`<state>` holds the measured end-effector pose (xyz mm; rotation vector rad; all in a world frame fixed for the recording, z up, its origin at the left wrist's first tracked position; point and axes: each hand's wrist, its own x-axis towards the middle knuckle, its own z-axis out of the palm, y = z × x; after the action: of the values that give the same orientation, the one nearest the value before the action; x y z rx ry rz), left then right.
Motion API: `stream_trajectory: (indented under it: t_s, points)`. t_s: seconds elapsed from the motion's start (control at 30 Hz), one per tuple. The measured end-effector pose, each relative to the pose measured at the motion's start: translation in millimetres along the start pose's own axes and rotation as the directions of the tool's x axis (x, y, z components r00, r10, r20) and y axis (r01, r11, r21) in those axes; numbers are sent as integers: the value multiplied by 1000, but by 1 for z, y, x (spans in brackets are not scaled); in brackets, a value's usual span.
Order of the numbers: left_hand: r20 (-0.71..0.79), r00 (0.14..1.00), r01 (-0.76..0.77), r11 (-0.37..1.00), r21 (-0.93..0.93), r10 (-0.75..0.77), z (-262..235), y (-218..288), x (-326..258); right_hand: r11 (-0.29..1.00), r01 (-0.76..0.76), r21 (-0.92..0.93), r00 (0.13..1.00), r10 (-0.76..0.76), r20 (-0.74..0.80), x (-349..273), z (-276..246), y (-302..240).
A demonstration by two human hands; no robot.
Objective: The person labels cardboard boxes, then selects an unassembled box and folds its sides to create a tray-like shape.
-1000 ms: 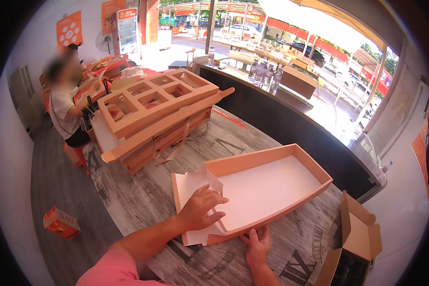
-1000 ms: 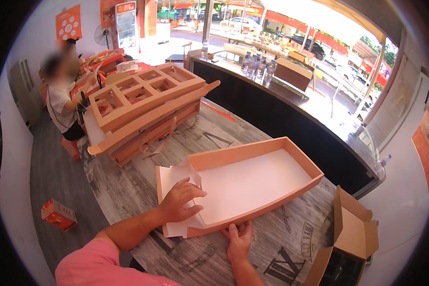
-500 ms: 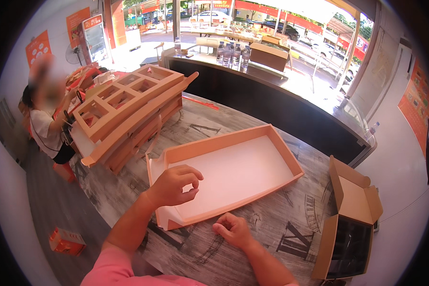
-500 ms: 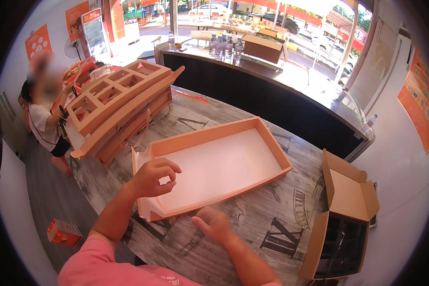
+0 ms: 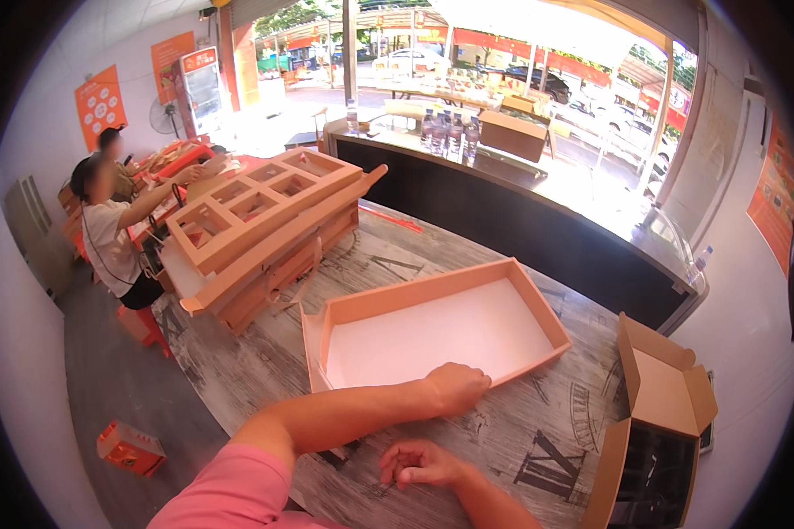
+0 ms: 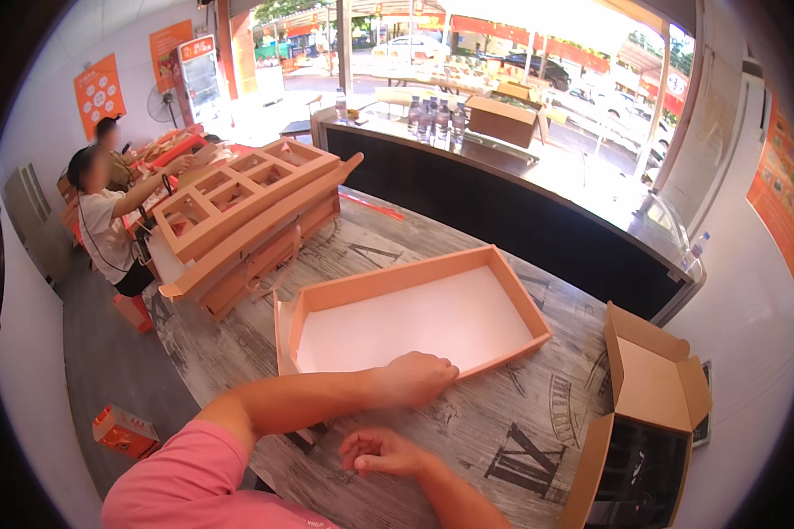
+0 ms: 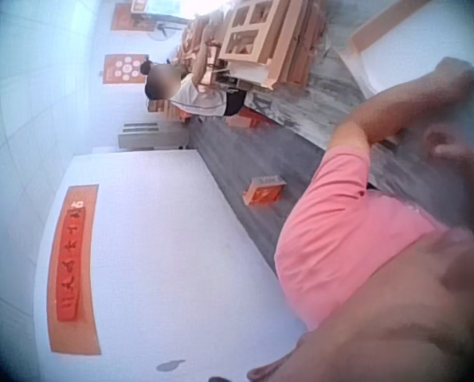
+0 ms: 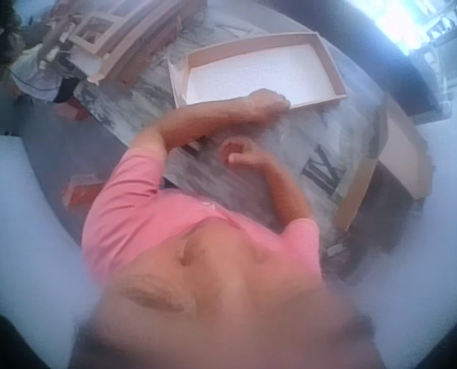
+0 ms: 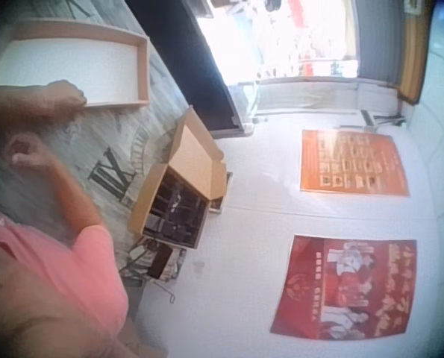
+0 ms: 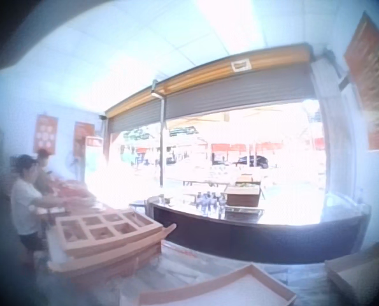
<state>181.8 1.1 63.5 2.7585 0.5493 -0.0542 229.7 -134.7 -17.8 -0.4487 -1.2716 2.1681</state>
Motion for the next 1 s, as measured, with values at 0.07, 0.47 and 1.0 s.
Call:
stream_trajectory:
  t_s: [0.07,0.47,1.0]
  points:
    - [-12,999,-49,998,38,50,-5,-5,-1,1000,0,-9,998,1,61,4,7,-4]
    - [-522,852,201,896,396,40,-30,-176,-69,974,-27,-224,992,53,114,20,18,9]
    - [-167,878,281,765,-580,-449,-7,-110,-131,971,236,-25,931,-233,-280,17,1,13]
